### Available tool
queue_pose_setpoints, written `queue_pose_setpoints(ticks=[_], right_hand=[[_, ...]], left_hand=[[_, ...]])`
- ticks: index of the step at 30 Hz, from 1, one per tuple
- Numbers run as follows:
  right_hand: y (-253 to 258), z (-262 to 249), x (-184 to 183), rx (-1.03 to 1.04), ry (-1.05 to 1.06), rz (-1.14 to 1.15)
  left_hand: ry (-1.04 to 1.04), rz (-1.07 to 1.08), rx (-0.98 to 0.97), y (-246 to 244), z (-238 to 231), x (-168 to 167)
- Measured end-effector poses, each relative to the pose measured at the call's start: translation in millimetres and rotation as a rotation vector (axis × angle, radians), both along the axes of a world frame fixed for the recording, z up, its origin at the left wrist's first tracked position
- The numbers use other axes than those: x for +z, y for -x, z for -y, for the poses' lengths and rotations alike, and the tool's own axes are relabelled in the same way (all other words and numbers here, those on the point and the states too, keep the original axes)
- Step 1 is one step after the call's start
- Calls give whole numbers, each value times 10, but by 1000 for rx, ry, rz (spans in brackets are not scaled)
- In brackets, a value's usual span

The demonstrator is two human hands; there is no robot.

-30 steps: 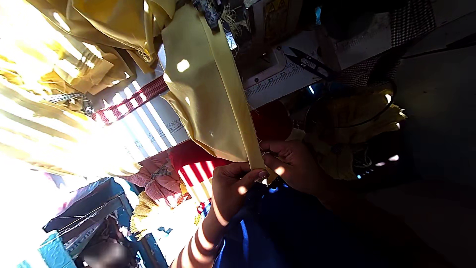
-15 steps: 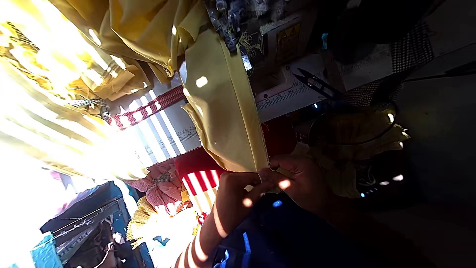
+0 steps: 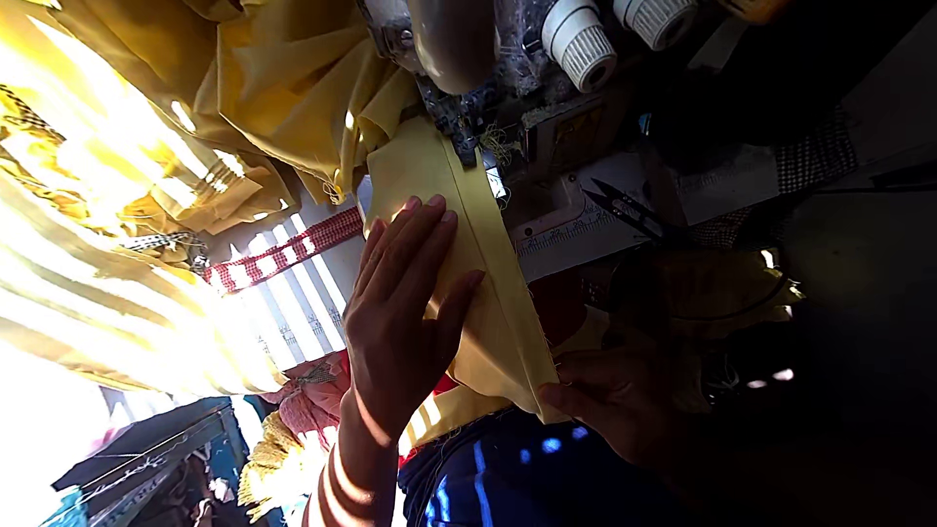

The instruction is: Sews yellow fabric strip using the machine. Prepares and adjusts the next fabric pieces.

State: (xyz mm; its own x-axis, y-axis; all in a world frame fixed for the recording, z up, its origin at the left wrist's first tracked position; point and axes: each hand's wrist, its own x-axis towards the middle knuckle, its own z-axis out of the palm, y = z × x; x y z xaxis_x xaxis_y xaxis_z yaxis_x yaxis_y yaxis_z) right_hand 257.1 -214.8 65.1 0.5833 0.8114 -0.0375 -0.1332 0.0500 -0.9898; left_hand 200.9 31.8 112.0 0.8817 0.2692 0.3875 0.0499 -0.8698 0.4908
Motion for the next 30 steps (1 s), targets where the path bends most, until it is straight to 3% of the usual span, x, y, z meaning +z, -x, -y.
queue_pose_setpoints(ticks=[12, 22, 30], right_hand=[[-416, -513, 63, -55, -21, 84], [-713, -923, 141, -128, -9, 139], [-815, -1163, 57, -221, -28, 266]], left_hand=[[6, -82, -34, -495, -570, 205], [-11, 100, -24, -810, -893, 213], [-3, 22, 42, -1005, -1043, 269]])
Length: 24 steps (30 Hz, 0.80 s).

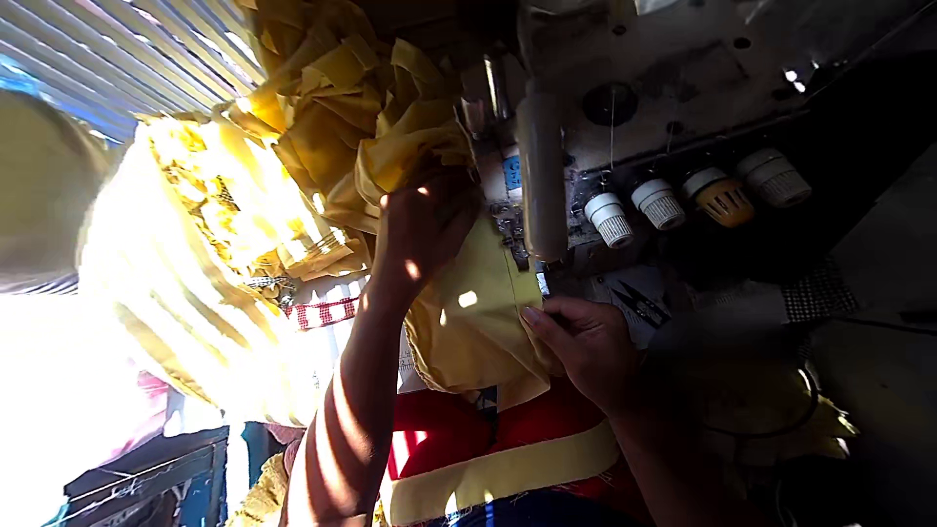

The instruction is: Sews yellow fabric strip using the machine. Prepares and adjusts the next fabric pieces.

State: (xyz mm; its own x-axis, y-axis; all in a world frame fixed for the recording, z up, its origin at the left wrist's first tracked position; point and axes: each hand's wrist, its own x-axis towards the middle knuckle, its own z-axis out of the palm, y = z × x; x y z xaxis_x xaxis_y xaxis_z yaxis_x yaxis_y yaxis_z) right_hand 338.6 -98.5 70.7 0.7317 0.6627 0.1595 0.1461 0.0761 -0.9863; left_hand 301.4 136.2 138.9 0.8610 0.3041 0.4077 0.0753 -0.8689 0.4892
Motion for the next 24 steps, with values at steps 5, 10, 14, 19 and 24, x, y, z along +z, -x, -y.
queue_pose_setpoints(ticks=[5, 10, 14, 19, 24], right_hand=[[-128, 71, -253, 152, -17, 28], [-141, 70, -241, 165, -58, 5], [-148, 69, -235, 153, -49, 11], [-26, 93, -196, 41, -22, 25], [272, 514, -116, -48, 204, 148]], left_hand=[[81, 138, 235, -22, -277, 134], [209, -173, 424, -390, -699, 94], [121, -5, 566, -384, -872, 194], [-313, 314, 614, -436, -1429, 637], [-232, 19, 523, -197, -1769, 589]])
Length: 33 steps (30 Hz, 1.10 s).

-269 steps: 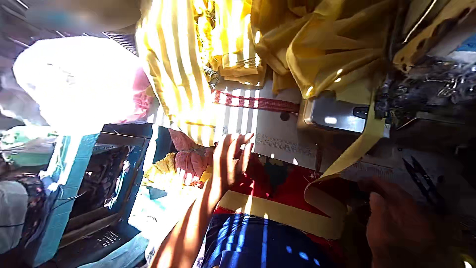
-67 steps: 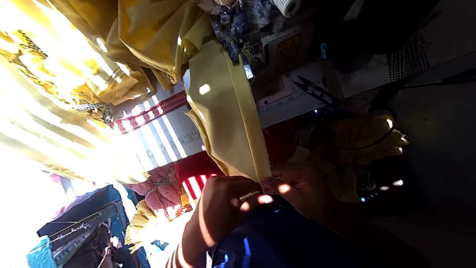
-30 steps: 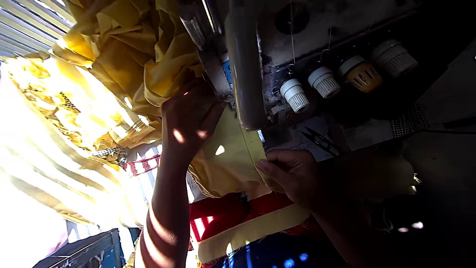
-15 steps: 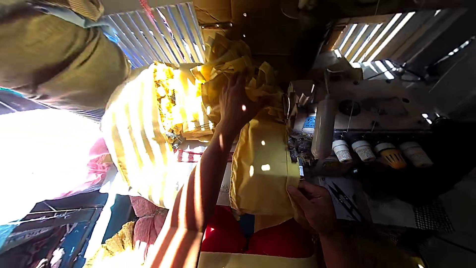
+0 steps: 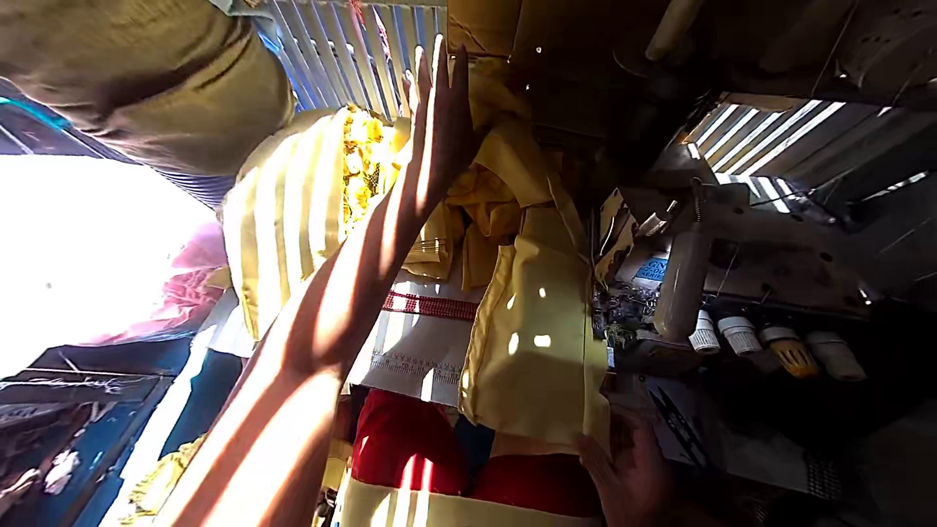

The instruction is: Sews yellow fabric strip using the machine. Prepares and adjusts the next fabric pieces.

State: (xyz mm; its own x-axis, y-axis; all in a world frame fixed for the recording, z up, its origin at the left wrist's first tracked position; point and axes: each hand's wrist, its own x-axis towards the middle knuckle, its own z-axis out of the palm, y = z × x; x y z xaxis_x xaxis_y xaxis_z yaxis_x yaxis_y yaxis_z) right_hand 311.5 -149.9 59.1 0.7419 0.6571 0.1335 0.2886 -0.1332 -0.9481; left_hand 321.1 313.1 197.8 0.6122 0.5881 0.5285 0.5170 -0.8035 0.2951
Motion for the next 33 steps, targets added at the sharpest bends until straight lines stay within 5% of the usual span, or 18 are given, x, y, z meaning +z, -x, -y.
queue_pose_setpoints(ticks=[3, 6, 10, 13, 17, 21, 29, 33], right_hand=[[230, 379, 43, -26, 286, 172], [550, 662, 60, 52, 410, 337], [874, 849, 225, 570, 514, 306], [617, 880, 199, 829, 477, 188], [20, 319, 200, 110, 104, 210], [4, -174, 60, 11, -133, -310], [768, 461, 17, 14, -79, -644], [776, 600, 58, 64, -20, -570]], left_hand=[[44, 135, -143, 658, 1108, -167], [691, -23, -384, 1341, 2554, -706], [1117, -2, -510, 1697, 3497, -1178], [1242, 123, -459, 1808, 3532, -1148], [1553, 188, -509, 1812, 3420, -855], [1847, 232, -513, 1748, 3594, -809], [1664, 144, -382, 2039, 3840, -1244], [1641, 123, -421, 2072, 3824, -1259]])
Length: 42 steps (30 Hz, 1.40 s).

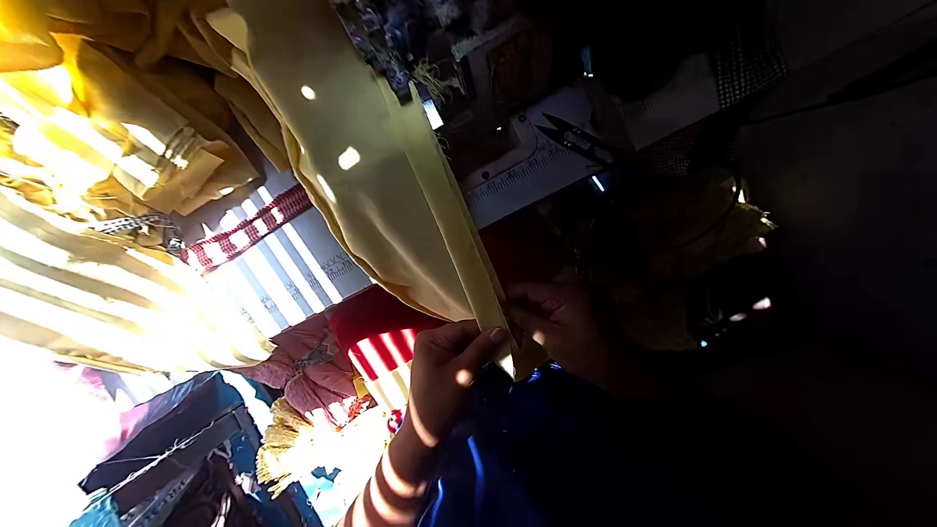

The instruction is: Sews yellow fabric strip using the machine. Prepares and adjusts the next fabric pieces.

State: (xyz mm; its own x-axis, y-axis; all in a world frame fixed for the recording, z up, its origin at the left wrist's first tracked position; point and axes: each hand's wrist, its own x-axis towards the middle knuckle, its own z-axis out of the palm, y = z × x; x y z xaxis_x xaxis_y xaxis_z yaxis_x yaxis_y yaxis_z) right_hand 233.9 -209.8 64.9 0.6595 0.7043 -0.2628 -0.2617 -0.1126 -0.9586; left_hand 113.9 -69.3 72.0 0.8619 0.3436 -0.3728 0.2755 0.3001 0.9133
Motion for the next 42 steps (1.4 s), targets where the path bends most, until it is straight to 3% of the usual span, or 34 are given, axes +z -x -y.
queue_pose_setpoints(ticks=[7, 13, 17, 19, 22, 26, 30, 37, 42], right_hand=[[-96, 73, 44, 125, -25, 93], [-191, 85, 84, 230, -56, 194], [-153, 59, 100, 194, -52, 233], [-110, -3, 77, 111, 16, 303], [-129, -38, 79, 93, -8, 361], [-182, -31, 100, 126, -256, 184], [-203, -31, 221, 114, -403, 109], [-237, 21, -126, 66, -256, 54], [-417, -172, -77, 46, -278, 112]], left_hand=[[-10, 20, 17, -7, 9, 11], [-158, 8, 35, -51, 44, 53], [-254, 24, 60, -55, 108, 49], [-417, 54, -35, -53, 58, 48], [-831, 69, -332, -75, -326, 249], [-1006, 313, -104, -401, -783, 633], [-1327, 188, -94, -833, -962, 498], [-1360, 205, -26, -858, -1021, 396], [-1351, 188, -84, -1018, -1261, 465]])
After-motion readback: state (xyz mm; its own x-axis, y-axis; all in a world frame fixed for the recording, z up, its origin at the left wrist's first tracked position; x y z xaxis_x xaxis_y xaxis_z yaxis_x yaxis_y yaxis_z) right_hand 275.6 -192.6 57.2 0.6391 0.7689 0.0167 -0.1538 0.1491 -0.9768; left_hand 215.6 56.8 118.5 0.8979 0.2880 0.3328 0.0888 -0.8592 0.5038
